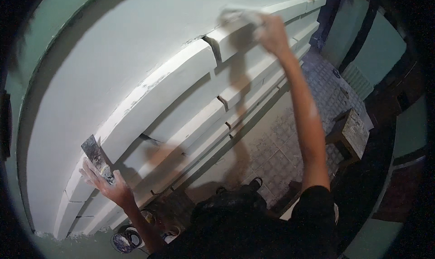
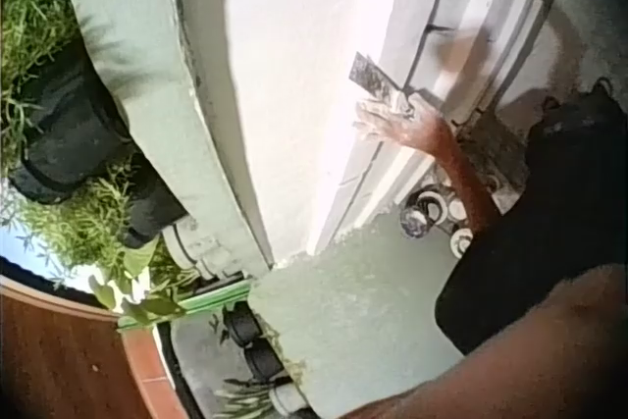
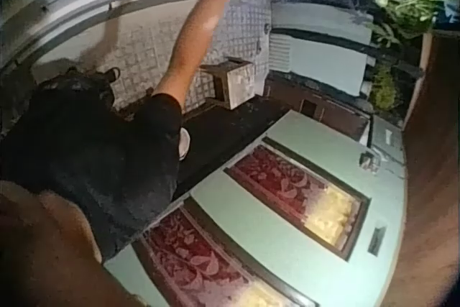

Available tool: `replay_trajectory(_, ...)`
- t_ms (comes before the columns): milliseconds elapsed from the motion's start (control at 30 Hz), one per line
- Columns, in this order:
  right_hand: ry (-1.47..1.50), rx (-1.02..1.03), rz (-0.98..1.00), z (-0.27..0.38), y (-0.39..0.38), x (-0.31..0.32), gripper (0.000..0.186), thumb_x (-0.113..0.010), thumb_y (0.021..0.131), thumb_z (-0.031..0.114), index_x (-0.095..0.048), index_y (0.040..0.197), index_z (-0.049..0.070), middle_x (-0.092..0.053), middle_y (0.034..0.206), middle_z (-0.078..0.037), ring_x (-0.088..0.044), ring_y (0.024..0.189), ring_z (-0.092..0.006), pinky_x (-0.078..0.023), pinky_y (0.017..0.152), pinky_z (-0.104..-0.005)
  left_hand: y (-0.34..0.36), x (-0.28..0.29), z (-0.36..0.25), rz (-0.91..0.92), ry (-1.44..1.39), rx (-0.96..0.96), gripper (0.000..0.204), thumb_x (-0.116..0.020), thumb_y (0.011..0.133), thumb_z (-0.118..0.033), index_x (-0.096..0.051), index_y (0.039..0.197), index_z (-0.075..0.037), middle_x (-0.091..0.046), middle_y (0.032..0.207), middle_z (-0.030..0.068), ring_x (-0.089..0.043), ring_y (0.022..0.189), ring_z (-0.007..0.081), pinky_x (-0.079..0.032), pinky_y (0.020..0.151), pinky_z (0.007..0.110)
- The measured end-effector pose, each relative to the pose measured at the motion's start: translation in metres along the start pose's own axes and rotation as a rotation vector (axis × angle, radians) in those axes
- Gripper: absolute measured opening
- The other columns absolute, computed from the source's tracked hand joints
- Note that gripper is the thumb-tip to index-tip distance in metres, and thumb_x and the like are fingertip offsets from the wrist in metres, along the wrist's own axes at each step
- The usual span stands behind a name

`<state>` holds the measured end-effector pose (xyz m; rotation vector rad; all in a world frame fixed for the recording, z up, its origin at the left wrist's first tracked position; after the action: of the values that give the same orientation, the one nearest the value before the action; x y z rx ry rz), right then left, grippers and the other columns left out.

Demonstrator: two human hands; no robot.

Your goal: Patching and smoothing a textured wall using a putty knife and a cloth.

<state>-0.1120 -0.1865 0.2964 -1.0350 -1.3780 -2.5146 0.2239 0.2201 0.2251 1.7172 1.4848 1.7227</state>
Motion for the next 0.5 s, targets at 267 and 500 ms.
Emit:
replay_trajectory(267, -0.033, 0.343, -0.018, -0.02, -0.011, -0.043, 0.051, -0.057, 0.061, 0.007, -0.067, 0.111, 0.008, -0.067, 0.102, -0.017, -0.062, 0.095, -0.0361, -0.045, 0.091, -0.0424, -0.001, -0.009, -0.006, -0.017, 0.053, -0.023, 0.082, -0.052, 0.068, -0.003, -0.031, 0.147, -0.005, -0.03, 0.153, 0.0129, -0.015, 0.145, 0.0381, -0.002, 0.116, 0.056)
replay_trajectory(500, 0.332, 0.008, 0.17, -0.049, 0.011, -0.031, 0.047, -0.054, 0.063, 0.011, -0.069, 0.108, 0.01, -0.069, 0.101, -0.015, -0.064, 0.093, -0.0351, -0.05, 0.086, -0.0391, 0.001, -0.005, -0.003, 0.058, 0.069, 0.007, 0.082, -0.054, 0.068, -0.005, -0.032, 0.147, -0.004, -0.03, 0.153, 0.0138, -0.016, 0.144, 0.0375, -0.004, 0.115, 0.056)
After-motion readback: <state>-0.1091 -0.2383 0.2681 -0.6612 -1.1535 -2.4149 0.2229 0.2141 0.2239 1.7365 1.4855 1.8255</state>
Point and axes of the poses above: each hand's wrist, its own y-axis towards the middle knuckle, its own x-axis out of the back of the hand, z = x × y, the point moved 9 cm from there along y, towards the middle knuckle
